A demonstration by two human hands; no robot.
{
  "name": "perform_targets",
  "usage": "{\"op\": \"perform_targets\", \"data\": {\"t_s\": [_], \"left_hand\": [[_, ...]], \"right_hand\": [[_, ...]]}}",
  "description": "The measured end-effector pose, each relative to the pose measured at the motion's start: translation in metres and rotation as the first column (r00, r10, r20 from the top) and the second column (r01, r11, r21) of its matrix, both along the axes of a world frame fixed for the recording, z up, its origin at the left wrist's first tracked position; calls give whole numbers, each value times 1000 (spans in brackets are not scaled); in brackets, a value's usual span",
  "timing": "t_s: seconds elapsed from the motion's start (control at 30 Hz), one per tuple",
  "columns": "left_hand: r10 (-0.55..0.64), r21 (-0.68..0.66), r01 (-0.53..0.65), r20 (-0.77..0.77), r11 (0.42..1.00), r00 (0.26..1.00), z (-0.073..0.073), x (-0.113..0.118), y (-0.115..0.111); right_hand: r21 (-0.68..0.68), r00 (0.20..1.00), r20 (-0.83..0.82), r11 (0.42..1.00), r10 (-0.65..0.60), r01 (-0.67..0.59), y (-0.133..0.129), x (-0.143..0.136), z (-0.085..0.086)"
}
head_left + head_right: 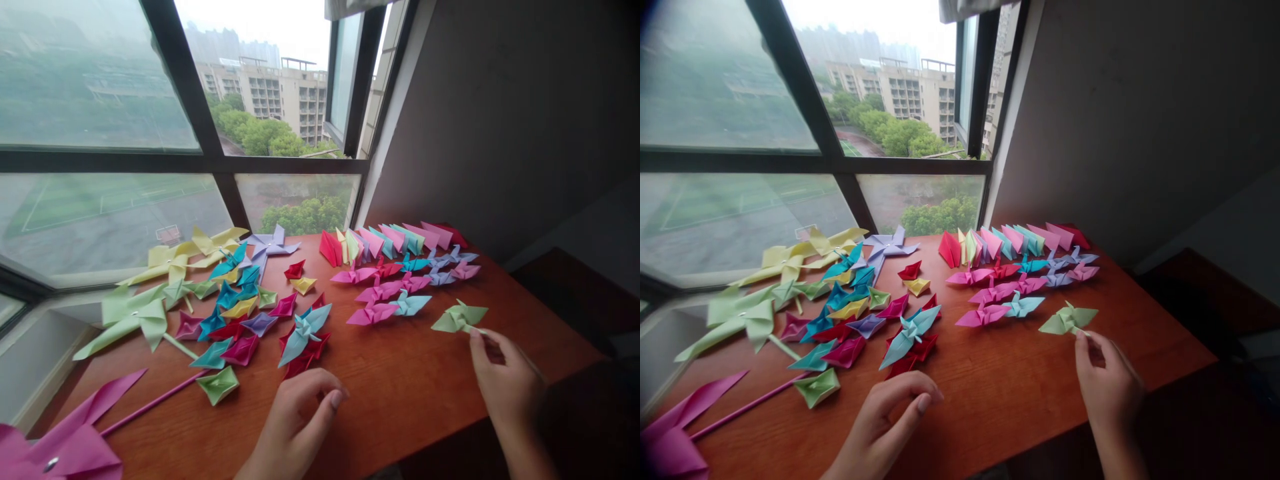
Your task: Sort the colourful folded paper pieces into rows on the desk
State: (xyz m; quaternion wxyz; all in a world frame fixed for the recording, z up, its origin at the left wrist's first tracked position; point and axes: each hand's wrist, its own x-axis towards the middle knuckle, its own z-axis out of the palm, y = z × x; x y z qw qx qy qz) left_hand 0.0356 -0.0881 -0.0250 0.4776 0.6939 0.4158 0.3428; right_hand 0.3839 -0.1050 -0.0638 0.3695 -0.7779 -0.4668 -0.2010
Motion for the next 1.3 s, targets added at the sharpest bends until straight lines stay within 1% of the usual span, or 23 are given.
{"op": "perform_targets", "data": {"t_s": [0.07, 0.13, 0.3, 0.57, 0.8, 1.0, 1.17, 1.3], "left_hand": [[-28, -18, 28, -5, 999, 1000, -3, 4, -1], [-38, -37, 38, 0, 999, 999, -5, 6, 0], [-31, -84, 32, 7, 996, 999, -9, 6, 0], [-34, -128, 37, 22, 991, 999, -12, 5, -2], [-41, -151, 45, 34, 987, 999, -13, 4, -2], [-55, -165, 61, 40, 984, 998, -12, 6, -2], [-41, -141, 47, 46, 989, 998, -11, 6, -2], [14, -81, -8, 76, 997, 997, -11, 3, -1]], "right_hand": [[-87, 999, -2, 995, -40, 40, 5, 13, -9], [-135, 999, 0, 990, -45, 45, 13, 19, -16], [-137, 999, -27, 990, -25, 21, 34, 21, -24], [-129, 999, -34, 992, 11, -16, 53, 22, -28], [-131, 1000, -23, 991, 10, -13, 61, 21, -31], [-149, 999, -47, 989, 7, -14, 65, 19, -30], [-102, 998, -47, 994, 31, -36, 62, 16, -27], [36, 999, -41, 999, 26, -24, 55, 13, -22]]}}
